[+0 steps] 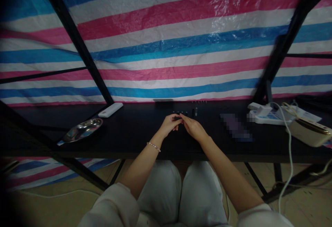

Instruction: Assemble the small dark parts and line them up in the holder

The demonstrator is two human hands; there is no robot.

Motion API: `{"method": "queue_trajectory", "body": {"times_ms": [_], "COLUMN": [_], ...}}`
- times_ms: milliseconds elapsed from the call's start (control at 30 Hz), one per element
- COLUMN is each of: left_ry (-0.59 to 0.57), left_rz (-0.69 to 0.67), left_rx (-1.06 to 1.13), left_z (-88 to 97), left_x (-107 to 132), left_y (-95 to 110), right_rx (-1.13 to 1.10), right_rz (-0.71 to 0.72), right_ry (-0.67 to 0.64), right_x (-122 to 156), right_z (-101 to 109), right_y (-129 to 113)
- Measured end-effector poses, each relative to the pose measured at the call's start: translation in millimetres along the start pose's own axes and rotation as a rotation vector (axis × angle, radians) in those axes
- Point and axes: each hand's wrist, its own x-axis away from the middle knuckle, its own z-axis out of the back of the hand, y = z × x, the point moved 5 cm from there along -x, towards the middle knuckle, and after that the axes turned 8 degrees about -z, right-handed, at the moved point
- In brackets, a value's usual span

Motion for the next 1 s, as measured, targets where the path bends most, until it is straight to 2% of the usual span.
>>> {"method": "queue_trajectory", "body": {"times_ms": [267, 333, 433, 533, 633, 733, 900, 1000], "left_ry": [0.008, 0.085, 0.256, 0.321, 0.288, 0.247, 0.169, 0.173], "left_rz": [0.017, 0.053, 0.115, 0.126, 0.126, 0.139, 0.184, 0.167], "left_rx": [0.003, -0.013, -0.06, -0.212, -0.412, -0.511, -0.582, -0.556], "left_z": [0.2, 9.7, 33.9, 58.7, 76.2, 83.2, 76.3, 70.9], "left_x": [-1.7, -1.5, -0.8, -4.3, -12.1, -19.9, -25.8, -26.1], "left_y": [0.6, 3.3, 6.1, 5.8, 0.8, -5.7, -13.6, -16.4], "right_rx": [0.04, 0.041, 0.041, 0.065, 0.086, 0.098, 0.11, 0.114], "right_rz": [-0.027, -0.033, -0.034, -0.056, -0.074, -0.083, -0.118, -0.165], "right_ry": [-0.013, 0.009, 0.081, 0.12, 0.131, 0.14, 0.174, 0.199], "right_x": [0.6, -0.1, -0.9, -1.1, -0.8, -0.7, -1.3, -1.4], "right_z": [-2.2, 0.6, 7.6, 11.5, 12.1, 12.6, 17.6, 22.0], "right_y": [3.3, 2.7, 2.1, 4.4, 7.4, 9.0, 10.3, 12.4]}}
